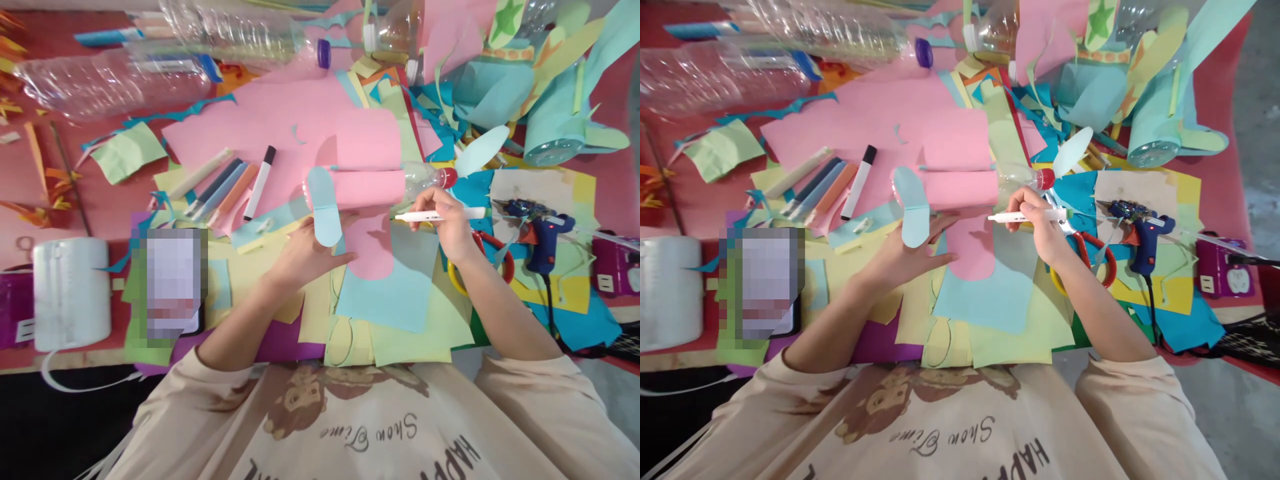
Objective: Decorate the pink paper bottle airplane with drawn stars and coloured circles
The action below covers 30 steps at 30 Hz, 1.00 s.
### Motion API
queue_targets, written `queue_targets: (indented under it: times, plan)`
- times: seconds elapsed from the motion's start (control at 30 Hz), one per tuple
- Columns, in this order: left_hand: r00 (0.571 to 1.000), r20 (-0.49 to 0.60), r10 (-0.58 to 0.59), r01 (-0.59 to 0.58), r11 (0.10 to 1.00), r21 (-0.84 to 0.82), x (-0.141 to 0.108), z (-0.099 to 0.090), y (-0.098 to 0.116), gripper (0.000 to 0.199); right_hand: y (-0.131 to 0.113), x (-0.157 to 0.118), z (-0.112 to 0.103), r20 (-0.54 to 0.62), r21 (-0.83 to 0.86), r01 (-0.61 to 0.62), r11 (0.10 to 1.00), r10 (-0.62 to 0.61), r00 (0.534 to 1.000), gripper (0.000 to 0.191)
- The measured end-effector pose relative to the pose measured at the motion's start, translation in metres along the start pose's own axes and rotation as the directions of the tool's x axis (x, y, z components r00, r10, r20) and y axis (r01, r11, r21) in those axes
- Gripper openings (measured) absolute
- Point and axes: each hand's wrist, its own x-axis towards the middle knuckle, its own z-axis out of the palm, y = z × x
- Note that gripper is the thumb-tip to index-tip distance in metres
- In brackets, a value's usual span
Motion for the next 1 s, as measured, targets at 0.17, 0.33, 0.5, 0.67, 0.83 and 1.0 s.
queue_targets:
  times: [0.17, 0.33, 0.5, 0.67, 0.83, 1.0]
  plan:
    - [1.0, 0.007, 0.019, -0.019, 1.0, -0.007, 0.001, 0.0, -0.001, 0.064, -0.009, -0.003, 0.007, 0.031, 0.029, -0.037, 0.999, 0.036, 0.999, 0.02]
    - [0.999, -0.046, 0.027, -0.026, 0.999, 0.018, 0.001, 0.006, -0.003, 0.064, -0.008, -0.02, 0.018, 0.261, 0.049, -0.163, 0.985, 0.145, 0.954, 0.038]
    - [0.998, -0.04, 0.051, -0.05, 0.998, 0.025, 0.0, 0.005, -0.002, 0.063, 0.001, -0.038, 0.014, 0.259, -0.148, -0.153, 0.977, 0.188, 0.947, 0.045]
    - [0.996, -0.08, 0.049, -0.047, 0.998, 0.03, 0.0, 0.008, -0.002, 0.061, -0.006, -0.033, 0.008, 0.173, -0.036, -0.148, 0.988, 0.152, 0.973, 0.031]
    - [0.993, -0.092, 0.076, -0.074, 0.997, 0.034, 0.0, 0.008, -0.003, 0.061, -0.022, -0.01, 0.006, 0.123, -0.017, -0.134, 0.991, 0.135, 0.983, 0.023]
    - [0.989, -0.11, 0.098, -0.097, 0.995, 0.013, 0.0, 0.009, -0.006, 0.059, -0.024, 0.003, 0.024, 0.194, -0.152, -0.128, 0.98, 0.156, 0.968, 0.022]
